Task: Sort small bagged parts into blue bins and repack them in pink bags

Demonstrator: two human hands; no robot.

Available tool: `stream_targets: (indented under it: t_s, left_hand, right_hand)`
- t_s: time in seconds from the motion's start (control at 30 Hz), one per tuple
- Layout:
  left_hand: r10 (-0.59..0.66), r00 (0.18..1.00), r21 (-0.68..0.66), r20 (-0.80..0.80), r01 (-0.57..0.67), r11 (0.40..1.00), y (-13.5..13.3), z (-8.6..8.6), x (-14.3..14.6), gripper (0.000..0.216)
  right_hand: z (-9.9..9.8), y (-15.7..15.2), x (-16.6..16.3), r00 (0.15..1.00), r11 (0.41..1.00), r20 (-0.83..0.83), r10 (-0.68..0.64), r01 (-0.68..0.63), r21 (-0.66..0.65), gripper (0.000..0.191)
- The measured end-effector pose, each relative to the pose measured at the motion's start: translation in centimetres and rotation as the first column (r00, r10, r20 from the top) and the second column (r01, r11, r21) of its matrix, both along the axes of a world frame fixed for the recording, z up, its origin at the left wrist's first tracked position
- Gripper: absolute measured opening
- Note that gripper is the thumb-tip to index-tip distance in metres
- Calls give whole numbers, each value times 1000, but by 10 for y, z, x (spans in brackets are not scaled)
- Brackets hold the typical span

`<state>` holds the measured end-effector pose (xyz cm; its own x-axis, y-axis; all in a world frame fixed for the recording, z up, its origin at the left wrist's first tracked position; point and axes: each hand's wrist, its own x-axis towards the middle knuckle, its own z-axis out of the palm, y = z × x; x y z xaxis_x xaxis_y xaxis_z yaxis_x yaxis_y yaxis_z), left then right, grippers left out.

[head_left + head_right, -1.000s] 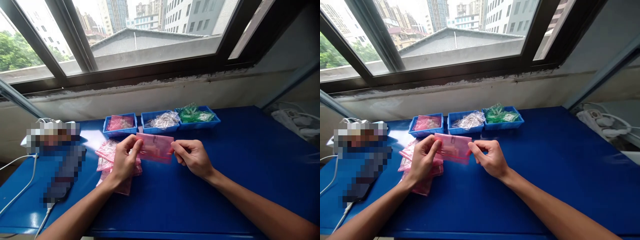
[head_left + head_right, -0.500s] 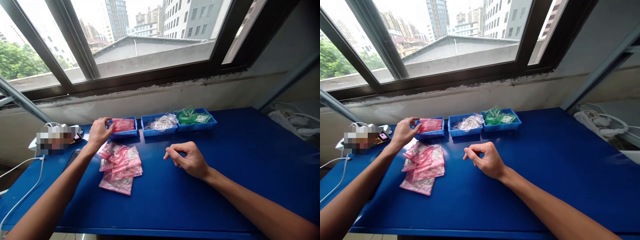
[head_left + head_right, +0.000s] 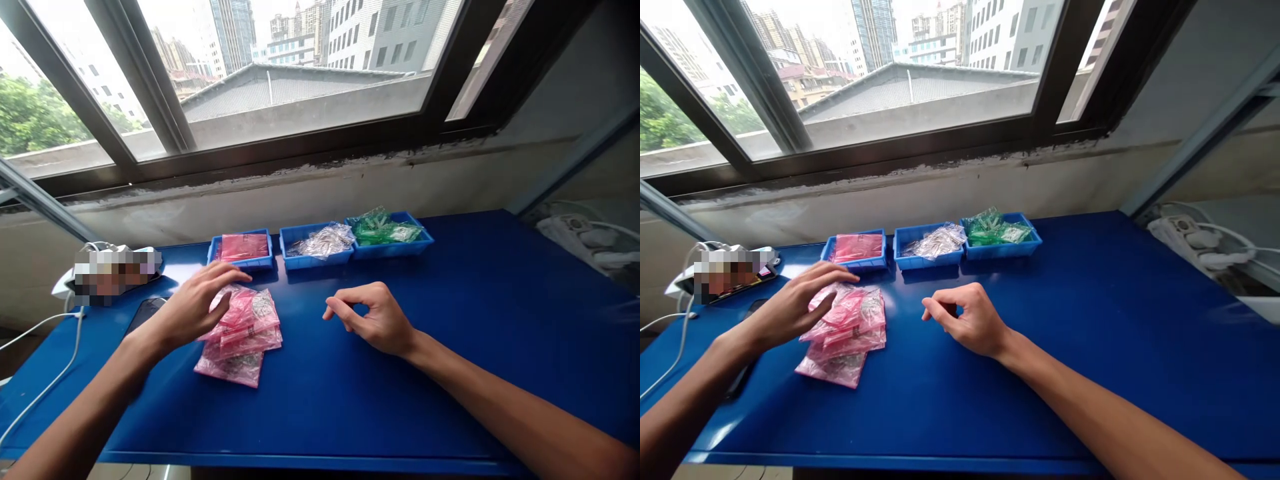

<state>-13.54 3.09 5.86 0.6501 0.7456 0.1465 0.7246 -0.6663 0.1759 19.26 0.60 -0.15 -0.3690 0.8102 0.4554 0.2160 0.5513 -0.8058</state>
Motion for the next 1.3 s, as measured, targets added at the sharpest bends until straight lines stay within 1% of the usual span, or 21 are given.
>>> stream_targets:
  t_s: [0.07,0.13,0.2,0.27,0.33,0.37,0.43,0.5,0.57,0.6,0.67,0.7,0.73,0.8,0.87,0.93,1.0,1.07,1.2,1.3]
  left_hand:
    - [-18,994,-66,-105,11,998,-14,2,-8,50]
    - [-10,987,-61,-158,1,998,-23,-2,-16,54]
    - [-2,985,-31,-170,-3,1000,-25,-10,-23,52]
    - [15,988,5,-156,-14,1000,-23,-17,-28,41]
    - [50,992,46,-119,-45,998,-20,-19,-29,31]
    - [71,994,70,-88,-65,995,-19,-19,-28,30]
    - [105,994,115,9,-105,988,-17,-12,-21,29]
    - [122,981,141,148,-143,980,-16,-2,-6,25]
    - [120,958,86,261,-147,985,-15,9,14,21]
    - [109,947,38,302,-126,991,-14,13,25,19]
    - [102,920,-104,379,-67,992,-12,17,49,17]
    - [101,912,-179,397,-31,983,-10,17,59,17]
    - [93,908,-237,408,7,971,-9,15,69,17]
    - [72,907,-307,416,66,950,-7,11,85,17]
    - [92,895,-362,437,81,929,-5,5,95,15]
    - [181,843,-427,506,63,902,-5,-1,101,17]
    - [291,762,-498,578,47,866,-5,-7,102,26]
    - [376,699,-565,609,50,823,-5,-15,100,31]
    - [500,606,-661,619,58,748,-8,-31,96,38]
    - [545,559,-702,625,96,706,-10,-37,96,39]
  right_hand:
    - [-1,0,0,1000,1000,9,0,-1,18,39]
    - [-3,1,0,1000,1000,25,0,-1,25,39]
    - [-3,1,0,999,1000,40,-2,1,30,39]
    - [-3,1,0,999,999,45,-6,5,34,39]
    - [-3,2,0,999,1000,40,-9,7,31,39]
    - [-3,2,0,999,1000,37,-9,8,27,39]
    - [-3,2,0,999,1000,32,-9,8,24,39]
    - [-3,2,0,999,1000,29,-16,15,23,39]
    - [-3,1,0,999,999,24,-40,39,24,37]
    - [-2,1,0,998,998,18,-62,62,27,33]
    - [-2,1,0,994,994,0,-106,106,25,23]
    - [-1,1,1,993,993,-11,-115,115,15,19]
    - [-1,1,0,994,994,-21,-111,111,-3,19]
    - [-1,1,0,997,996,-29,-69,67,-60,23]
    - [-2,1,-1,998,992,-40,-43,38,-119,22]
    - [-2,2,-3,994,983,-86,-62,46,-175,23]
    - [-2,2,-4,977,971,-178,-117,75,-228,24]
    - [-2,3,-4,948,955,-264,-180,104,-276,24]
    - [-4,6,-3,907,927,-324,-269,154,-341,24]
    - [-8,9,-3,893,915,-343,-292,156,-373,25]
